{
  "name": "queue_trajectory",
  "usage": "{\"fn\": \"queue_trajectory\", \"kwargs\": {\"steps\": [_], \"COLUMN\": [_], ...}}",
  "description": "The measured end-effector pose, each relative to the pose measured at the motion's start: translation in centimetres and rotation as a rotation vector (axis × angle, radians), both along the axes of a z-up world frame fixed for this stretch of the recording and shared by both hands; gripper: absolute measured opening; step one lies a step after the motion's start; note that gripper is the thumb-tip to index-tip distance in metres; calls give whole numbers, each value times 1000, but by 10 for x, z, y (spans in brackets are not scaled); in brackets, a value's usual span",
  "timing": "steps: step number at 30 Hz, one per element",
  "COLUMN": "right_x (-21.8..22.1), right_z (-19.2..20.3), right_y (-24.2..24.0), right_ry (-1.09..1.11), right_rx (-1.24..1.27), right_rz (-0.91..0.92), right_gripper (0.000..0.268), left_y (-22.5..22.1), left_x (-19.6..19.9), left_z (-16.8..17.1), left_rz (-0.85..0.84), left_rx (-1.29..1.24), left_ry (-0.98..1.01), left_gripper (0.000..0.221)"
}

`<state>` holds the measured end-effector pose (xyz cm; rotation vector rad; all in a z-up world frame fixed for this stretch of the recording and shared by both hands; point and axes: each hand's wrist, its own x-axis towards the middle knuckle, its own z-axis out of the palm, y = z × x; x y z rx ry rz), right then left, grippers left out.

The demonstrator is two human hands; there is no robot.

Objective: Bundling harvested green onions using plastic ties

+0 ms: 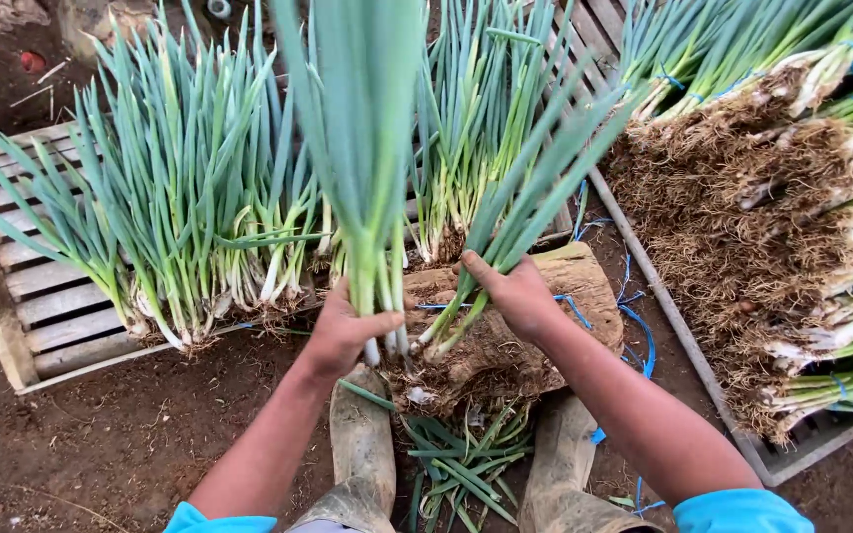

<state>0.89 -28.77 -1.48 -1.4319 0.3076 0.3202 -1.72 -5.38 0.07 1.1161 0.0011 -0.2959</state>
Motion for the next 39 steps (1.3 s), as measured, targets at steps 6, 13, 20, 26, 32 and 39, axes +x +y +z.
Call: {"fn": "queue_trajectory", "kwargs": {"steps": [6, 13, 20, 26, 32, 39], "right_x": [4, 2, 5, 11, 18, 16], "right_z": [43, 9, 16, 15, -16, 18], "right_y": [-1, 6, 9, 19, 17, 24], "right_ry": [-18, 30, -22, 44, 53, -28], "right_rx": [-19, 212, 359, 448, 533, 541], "right_rz": [134, 19, -193, -248, -299, -232], "right_gripper": [57, 47, 43, 44, 53, 65], "left_y": [-25, -38, -38, -35, -35, -19], "left_x": [3, 2, -2, 3, 7, 13], "left_z": [-12, 19, -24, -11, 12, -1], "left_rz": [-116, -239, -262, -307, -155, -27], "left_rx": [100, 111, 349, 415, 349, 299], "left_ry": [84, 180, 41, -25, 22, -19], "left_gripper": [52, 36, 49, 42, 42, 33]}}
